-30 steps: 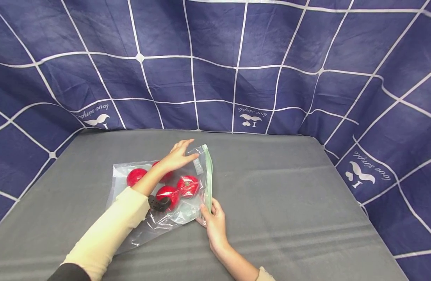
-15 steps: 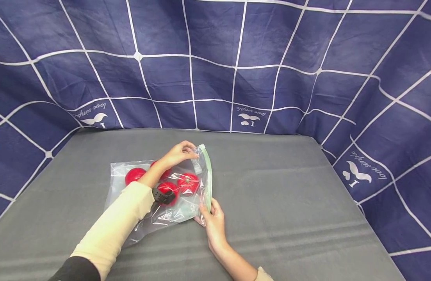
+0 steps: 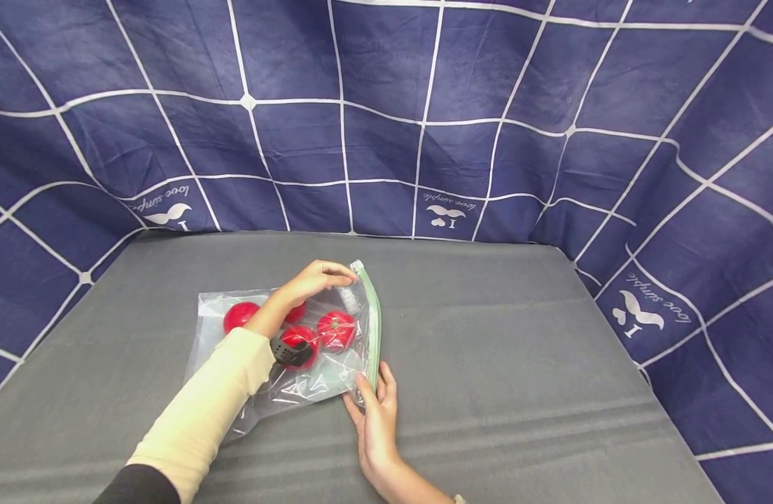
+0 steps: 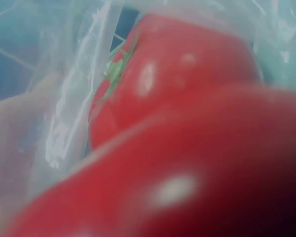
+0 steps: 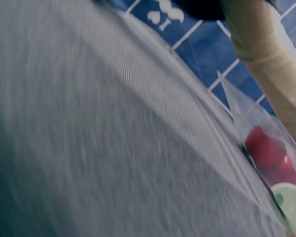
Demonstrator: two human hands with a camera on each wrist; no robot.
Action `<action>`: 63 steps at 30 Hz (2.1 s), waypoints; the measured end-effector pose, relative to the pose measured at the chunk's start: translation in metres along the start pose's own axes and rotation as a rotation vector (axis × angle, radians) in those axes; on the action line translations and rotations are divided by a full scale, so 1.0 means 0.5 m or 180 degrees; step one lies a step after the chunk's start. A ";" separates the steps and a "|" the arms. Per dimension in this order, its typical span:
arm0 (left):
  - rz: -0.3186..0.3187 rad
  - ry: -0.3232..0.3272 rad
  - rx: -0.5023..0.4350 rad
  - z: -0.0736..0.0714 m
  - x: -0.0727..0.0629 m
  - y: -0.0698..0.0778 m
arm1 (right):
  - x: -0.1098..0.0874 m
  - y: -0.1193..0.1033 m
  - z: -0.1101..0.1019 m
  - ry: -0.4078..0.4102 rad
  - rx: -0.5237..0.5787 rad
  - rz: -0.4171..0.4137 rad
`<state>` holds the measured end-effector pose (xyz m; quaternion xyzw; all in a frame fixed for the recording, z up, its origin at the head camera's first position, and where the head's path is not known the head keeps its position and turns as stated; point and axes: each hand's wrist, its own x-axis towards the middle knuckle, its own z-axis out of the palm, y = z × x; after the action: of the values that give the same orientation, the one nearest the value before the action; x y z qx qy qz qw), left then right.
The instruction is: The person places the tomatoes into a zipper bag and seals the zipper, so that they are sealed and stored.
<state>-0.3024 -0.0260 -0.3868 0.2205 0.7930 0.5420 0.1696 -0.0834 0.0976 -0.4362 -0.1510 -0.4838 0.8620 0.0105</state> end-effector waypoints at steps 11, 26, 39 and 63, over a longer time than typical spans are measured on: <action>-0.0071 -0.0050 -0.0124 0.001 0.003 0.004 | -0.010 0.029 0.035 0.0261 0.0521 0.0038; -0.0103 -0.0170 0.0049 -0.035 -0.013 0.025 | 0.004 0.006 0.021 0.0355 0.0483 0.0093; -0.0054 -0.0491 0.0190 -0.066 -0.029 0.044 | 0.014 -0.042 -0.028 0.0174 0.0554 0.0292; -0.0351 -0.0737 -0.0325 -0.090 -0.112 0.031 | 0.112 -0.149 -0.148 0.0187 -0.0591 0.0233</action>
<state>-0.2752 -0.0864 -0.3547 0.2288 0.7504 0.5424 0.3005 -0.1265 0.2078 -0.4238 -0.1941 -0.5552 0.8085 -0.0209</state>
